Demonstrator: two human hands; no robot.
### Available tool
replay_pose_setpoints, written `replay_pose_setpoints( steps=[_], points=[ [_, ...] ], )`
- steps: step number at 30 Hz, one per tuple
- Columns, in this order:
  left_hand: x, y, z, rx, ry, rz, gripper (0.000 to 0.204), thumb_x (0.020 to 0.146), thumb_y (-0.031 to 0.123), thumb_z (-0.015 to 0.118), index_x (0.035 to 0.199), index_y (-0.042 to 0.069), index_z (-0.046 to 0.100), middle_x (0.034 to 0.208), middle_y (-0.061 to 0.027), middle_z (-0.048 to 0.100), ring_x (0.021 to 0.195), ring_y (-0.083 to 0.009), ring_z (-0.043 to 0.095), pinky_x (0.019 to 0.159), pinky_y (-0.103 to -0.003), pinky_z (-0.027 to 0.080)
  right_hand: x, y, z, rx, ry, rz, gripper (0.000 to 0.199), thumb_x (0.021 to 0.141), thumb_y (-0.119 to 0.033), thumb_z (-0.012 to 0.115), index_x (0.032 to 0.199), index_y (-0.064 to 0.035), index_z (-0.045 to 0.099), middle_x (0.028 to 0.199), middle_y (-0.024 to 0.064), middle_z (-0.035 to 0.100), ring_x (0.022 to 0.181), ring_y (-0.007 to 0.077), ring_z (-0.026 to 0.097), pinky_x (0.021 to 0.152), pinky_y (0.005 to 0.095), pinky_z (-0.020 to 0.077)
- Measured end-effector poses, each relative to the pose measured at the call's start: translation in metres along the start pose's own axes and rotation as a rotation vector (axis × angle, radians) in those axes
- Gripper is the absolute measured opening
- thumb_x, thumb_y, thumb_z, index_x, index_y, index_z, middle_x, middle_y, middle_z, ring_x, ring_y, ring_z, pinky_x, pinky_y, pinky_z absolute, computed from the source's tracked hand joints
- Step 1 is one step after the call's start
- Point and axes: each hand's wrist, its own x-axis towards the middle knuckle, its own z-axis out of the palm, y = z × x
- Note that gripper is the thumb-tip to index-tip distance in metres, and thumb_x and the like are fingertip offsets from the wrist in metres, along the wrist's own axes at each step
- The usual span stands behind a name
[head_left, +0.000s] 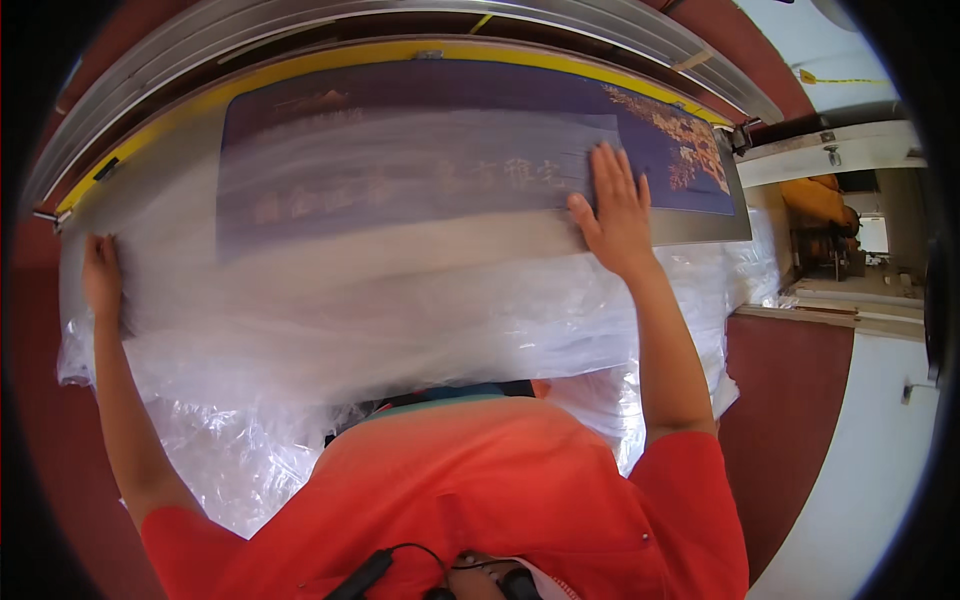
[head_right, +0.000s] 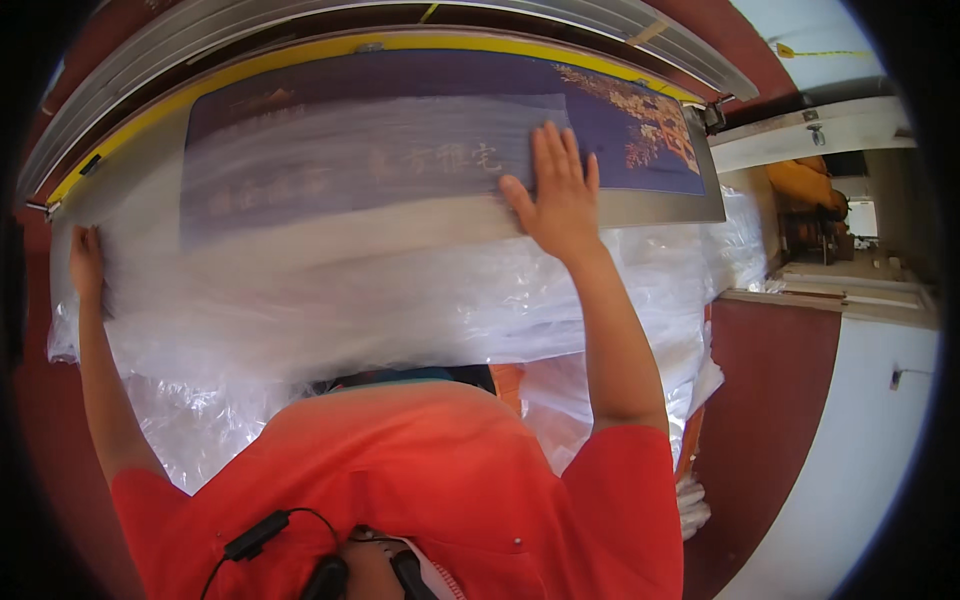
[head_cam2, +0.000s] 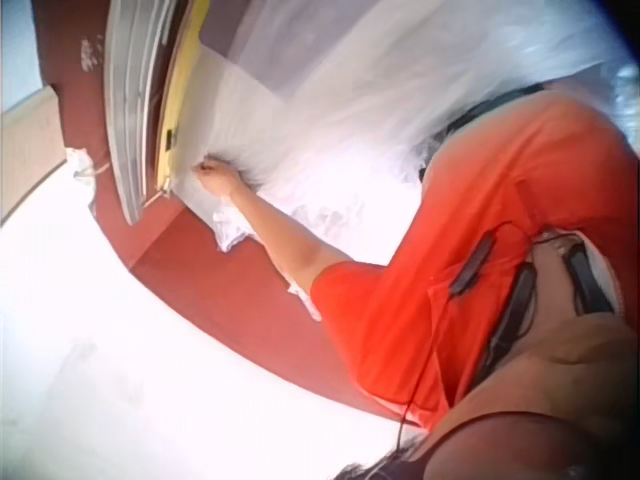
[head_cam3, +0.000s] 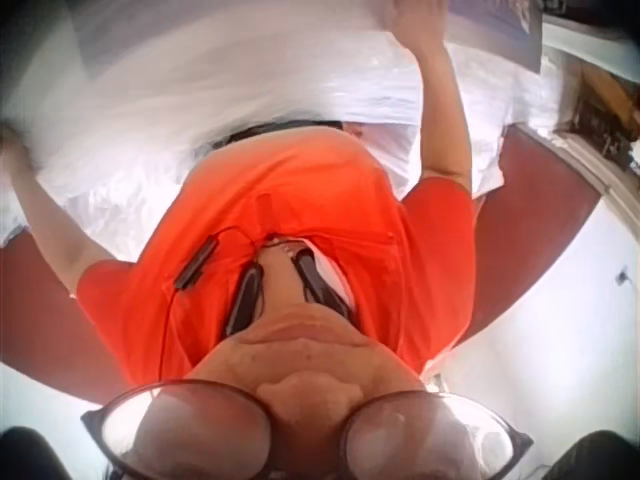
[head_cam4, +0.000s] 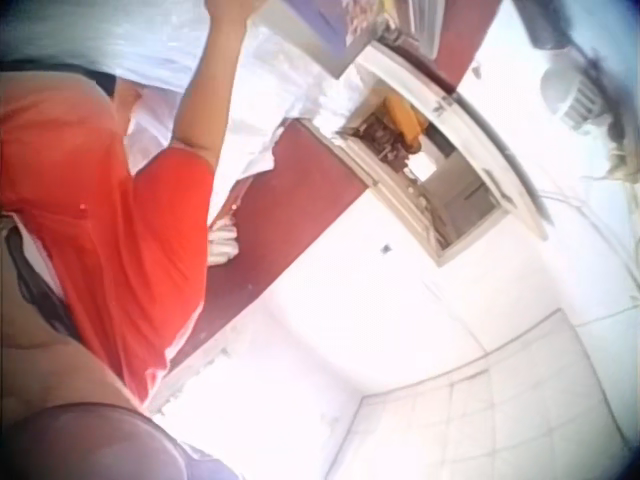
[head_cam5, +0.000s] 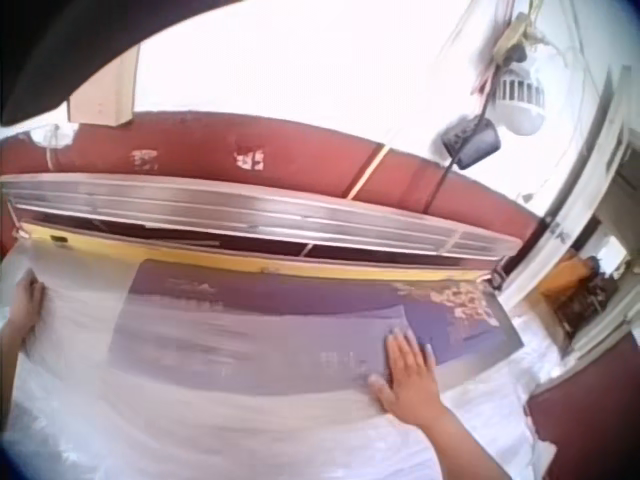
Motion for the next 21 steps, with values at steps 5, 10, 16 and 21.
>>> replay_pose_setpoints(
  steps=[5,10,16,21],
  points=[
    [-0.013,-0.001,-0.014,-0.023,-0.006,0.028,0.020,0.082,0.022,0.045,0.078,0.003,0.044,0.070,-0.0159,0.051,0.063,-0.0304,0.049,0.058,-0.034,0.038,0.007,-0.005,0.006,0.009,0.025,0.017,0.064,0.078,-0.044,0.042,0.122,-0.0002,0.028,0.130,0.0123,0.024,0.122,0.0277,0.017,0.097,0.0436,0.0101],
    [-0.018,-0.018,-0.017,-0.088,-0.057,-0.058,0.020,0.082,0.022,0.046,0.082,0.002,0.048,0.070,-0.0091,0.052,0.062,-0.0197,0.047,0.061,-0.029,0.038,0.031,0.016,0.023,-0.027,0.137,0.050,0.058,0.078,-0.044,0.043,0.116,-0.0009,0.037,0.123,0.0132,0.035,0.117,0.0269,0.027,0.096,0.0436,0.0143],
    [-0.050,-0.046,-0.089,-0.890,-0.101,-0.459,0.022,0.082,0.024,0.049,0.089,0.003,0.050,0.086,0.0017,0.046,0.081,-0.0090,0.042,0.075,-0.021,0.032,0.079,0.054,0.015,0.163,0.050,0.364,0.032,0.076,-0.033,0.050,0.098,-0.0093,0.054,0.096,0.0091,0.054,0.092,0.0245,0.050,0.076,0.0363,0.0393],
    [-0.091,-0.060,-0.127,-1.014,-0.299,-0.281,0.022,0.082,0.022,0.049,0.093,0.003,0.049,0.089,-0.0006,0.048,0.082,-0.0099,0.044,0.079,-0.024,0.034,0.082,0.038,0.031,0.198,0.192,0.496,0.023,0.074,-0.027,0.054,0.088,-0.0095,0.055,0.081,0.0083,0.057,0.077,0.0266,0.054,0.064,0.0368,0.0425]
  ],
)
